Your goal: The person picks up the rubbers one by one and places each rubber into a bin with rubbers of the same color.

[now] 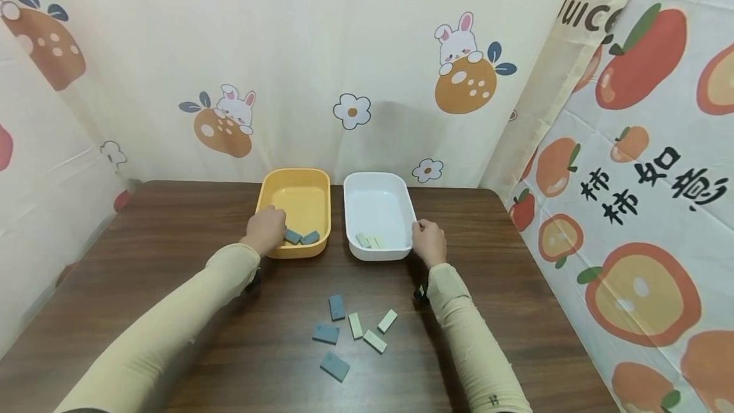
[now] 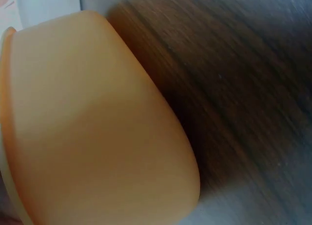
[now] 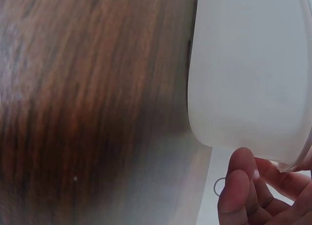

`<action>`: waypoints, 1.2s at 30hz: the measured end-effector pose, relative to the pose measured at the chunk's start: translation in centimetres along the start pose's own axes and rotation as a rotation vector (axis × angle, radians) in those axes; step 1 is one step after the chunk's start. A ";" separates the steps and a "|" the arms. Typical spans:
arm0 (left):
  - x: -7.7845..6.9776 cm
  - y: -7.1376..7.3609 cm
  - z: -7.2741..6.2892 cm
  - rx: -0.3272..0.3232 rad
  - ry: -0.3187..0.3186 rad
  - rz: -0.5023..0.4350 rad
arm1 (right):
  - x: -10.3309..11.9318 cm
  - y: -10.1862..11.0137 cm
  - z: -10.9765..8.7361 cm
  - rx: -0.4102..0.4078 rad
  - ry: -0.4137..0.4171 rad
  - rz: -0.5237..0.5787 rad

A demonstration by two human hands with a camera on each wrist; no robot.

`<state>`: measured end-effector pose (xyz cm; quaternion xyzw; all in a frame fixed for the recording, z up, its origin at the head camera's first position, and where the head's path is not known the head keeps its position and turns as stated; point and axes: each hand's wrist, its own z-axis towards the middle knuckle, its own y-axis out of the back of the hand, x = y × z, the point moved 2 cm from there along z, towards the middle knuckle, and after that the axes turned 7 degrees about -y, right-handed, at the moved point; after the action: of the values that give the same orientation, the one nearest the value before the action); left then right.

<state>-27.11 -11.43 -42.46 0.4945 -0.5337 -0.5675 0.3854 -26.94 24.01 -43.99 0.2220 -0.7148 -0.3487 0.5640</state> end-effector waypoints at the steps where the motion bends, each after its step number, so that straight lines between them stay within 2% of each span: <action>1: 0.1 -0.1 0.0 0.005 0.002 0.002 | 0.0 0.0 0.0 0.002 0.001 -0.001; 7: 0.4 -0.1 0.3 0.025 -0.013 -0.002 | 0.2 -0.1 0.0 0.005 0.007 0.007; 16: 0.6 0.3 0.1 0.041 -0.082 -0.042 | 0.4 0.0 -0.4 0.021 0.006 0.006; 27: 0.6 0.7 -0.1 0.094 -0.102 -0.068 | 0.4 0.1 -0.5 0.030 0.005 -0.002; 30: 0.7 0.6 -0.1 0.079 -0.123 -0.086 | 0.3 0.1 -0.5 0.021 -0.002 0.002; 36: 1.1 0.4 0.0 0.025 -0.121 -0.096 | 0.3 0.1 -0.4 0.025 0.000 0.015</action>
<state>-27.40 -12.54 -42.27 0.4889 -0.5387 -0.6077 0.3186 -26.62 23.76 -43.74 0.2237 -0.7208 -0.3357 0.5636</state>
